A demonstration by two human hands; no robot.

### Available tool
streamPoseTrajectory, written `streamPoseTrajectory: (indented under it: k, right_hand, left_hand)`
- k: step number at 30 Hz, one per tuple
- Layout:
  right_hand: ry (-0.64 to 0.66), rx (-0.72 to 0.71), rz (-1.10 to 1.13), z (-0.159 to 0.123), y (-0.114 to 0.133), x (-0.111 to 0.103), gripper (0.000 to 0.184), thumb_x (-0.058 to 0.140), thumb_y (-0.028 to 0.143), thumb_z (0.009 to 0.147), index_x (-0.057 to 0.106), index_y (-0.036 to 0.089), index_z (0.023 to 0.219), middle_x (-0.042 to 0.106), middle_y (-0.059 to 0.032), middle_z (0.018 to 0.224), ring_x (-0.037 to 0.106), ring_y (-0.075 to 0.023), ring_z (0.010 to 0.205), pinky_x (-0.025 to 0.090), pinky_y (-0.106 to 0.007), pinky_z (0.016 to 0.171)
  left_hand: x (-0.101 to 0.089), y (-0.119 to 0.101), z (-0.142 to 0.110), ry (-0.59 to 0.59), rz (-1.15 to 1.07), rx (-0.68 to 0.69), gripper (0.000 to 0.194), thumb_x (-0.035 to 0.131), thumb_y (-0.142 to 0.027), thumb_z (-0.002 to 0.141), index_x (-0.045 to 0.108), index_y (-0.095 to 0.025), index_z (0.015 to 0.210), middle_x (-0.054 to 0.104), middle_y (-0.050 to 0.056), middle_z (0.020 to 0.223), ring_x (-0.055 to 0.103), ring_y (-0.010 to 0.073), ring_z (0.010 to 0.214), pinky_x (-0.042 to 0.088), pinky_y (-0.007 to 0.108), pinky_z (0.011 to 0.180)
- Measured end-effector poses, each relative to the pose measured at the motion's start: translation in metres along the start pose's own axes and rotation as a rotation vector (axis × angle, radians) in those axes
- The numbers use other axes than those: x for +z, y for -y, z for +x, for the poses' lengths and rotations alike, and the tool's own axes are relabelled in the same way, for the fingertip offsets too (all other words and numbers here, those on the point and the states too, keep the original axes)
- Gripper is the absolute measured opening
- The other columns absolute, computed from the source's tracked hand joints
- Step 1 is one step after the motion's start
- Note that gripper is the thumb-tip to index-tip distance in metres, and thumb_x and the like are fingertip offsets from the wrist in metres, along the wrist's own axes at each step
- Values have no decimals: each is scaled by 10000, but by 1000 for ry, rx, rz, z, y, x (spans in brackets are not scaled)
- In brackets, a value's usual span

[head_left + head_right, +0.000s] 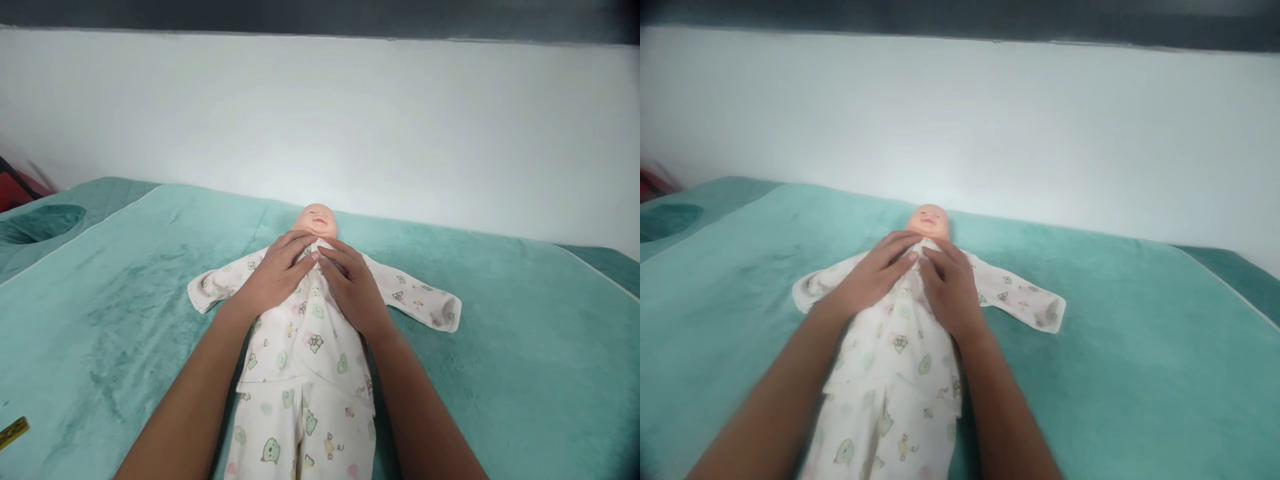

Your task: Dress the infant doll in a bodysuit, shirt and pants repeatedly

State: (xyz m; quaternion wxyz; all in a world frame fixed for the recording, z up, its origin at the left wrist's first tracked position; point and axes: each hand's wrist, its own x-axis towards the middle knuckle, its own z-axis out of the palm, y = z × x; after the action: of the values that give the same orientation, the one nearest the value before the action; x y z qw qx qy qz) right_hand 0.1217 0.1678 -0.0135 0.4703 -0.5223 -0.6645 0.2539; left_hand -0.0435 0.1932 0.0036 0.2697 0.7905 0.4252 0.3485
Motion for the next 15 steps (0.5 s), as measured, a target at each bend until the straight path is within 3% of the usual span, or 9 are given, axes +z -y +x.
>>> streamPoseTrajectory:
  k: [8,15]
  right_hand:
    - [66,-55,-109,1,2,-1,283,428,344,968,650,337,1144,530,16,1395,430,-233,1322,319,-454,1097]
    - [-54,-12,4,0,-3,2,258,548,339,902,633,303,1143,600,-5,1309,511,-213,1244,375,-419,1069]
  left_hand:
    - [0,-2,0,10,-14,-10,373,392,-422,978,555,-289,1286,517,33,1382,454,215,1305,341,368,1118]
    - [-1,-4,0,0,-30,-22,337,411,-407,974,571,-287,1246,529,27,1361,462,205,1297,347,353,1110]
